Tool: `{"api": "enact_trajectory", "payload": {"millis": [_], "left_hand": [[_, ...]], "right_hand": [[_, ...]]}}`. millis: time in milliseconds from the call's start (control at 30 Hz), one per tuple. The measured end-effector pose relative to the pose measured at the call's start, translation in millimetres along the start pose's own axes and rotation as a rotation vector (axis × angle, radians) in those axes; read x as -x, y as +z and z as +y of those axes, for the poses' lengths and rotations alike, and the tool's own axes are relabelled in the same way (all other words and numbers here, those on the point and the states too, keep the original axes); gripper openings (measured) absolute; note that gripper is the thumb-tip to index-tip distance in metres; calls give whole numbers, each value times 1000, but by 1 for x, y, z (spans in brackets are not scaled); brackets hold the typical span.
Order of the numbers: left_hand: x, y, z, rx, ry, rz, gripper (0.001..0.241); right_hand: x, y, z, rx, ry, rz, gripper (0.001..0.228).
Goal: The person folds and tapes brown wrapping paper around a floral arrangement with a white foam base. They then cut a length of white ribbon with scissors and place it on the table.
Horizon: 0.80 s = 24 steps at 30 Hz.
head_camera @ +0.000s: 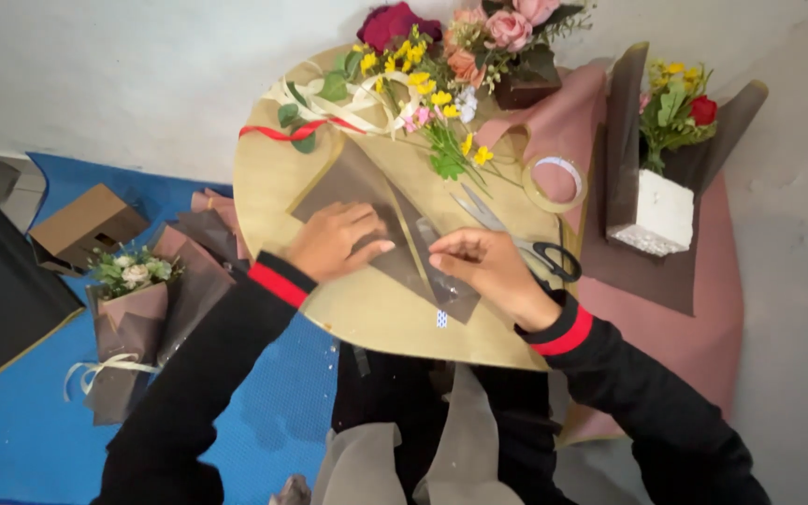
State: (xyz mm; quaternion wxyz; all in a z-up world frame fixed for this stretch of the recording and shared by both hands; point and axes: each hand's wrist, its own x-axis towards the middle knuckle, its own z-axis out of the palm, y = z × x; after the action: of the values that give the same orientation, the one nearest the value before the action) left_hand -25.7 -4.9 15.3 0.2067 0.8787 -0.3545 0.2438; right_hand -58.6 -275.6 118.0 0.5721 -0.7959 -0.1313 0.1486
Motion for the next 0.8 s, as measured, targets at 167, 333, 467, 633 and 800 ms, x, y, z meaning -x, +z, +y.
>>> {"api": "enact_trajectory", "payload": {"millis": [167,333,467,633,800], "left_hand": [[-41,-65,47,802,-608,-114,50],[-52,-72,46,888,-708,-43,28],[-48,-59,49,817,-840,25,34],[-39,-37,48,738,-980,91,34],[-36,-46,57,756,-1023,73,31]], "right_hand": [[-21,4,-3,67,-66,-62,18],[-35,-1,-9,144,-137,-99,19],[-49,-5,1,138,-110,-81,16],[-70,-9,28,158,-91,-64,25],[-69,-5,31,154,3,-111,15]]}}
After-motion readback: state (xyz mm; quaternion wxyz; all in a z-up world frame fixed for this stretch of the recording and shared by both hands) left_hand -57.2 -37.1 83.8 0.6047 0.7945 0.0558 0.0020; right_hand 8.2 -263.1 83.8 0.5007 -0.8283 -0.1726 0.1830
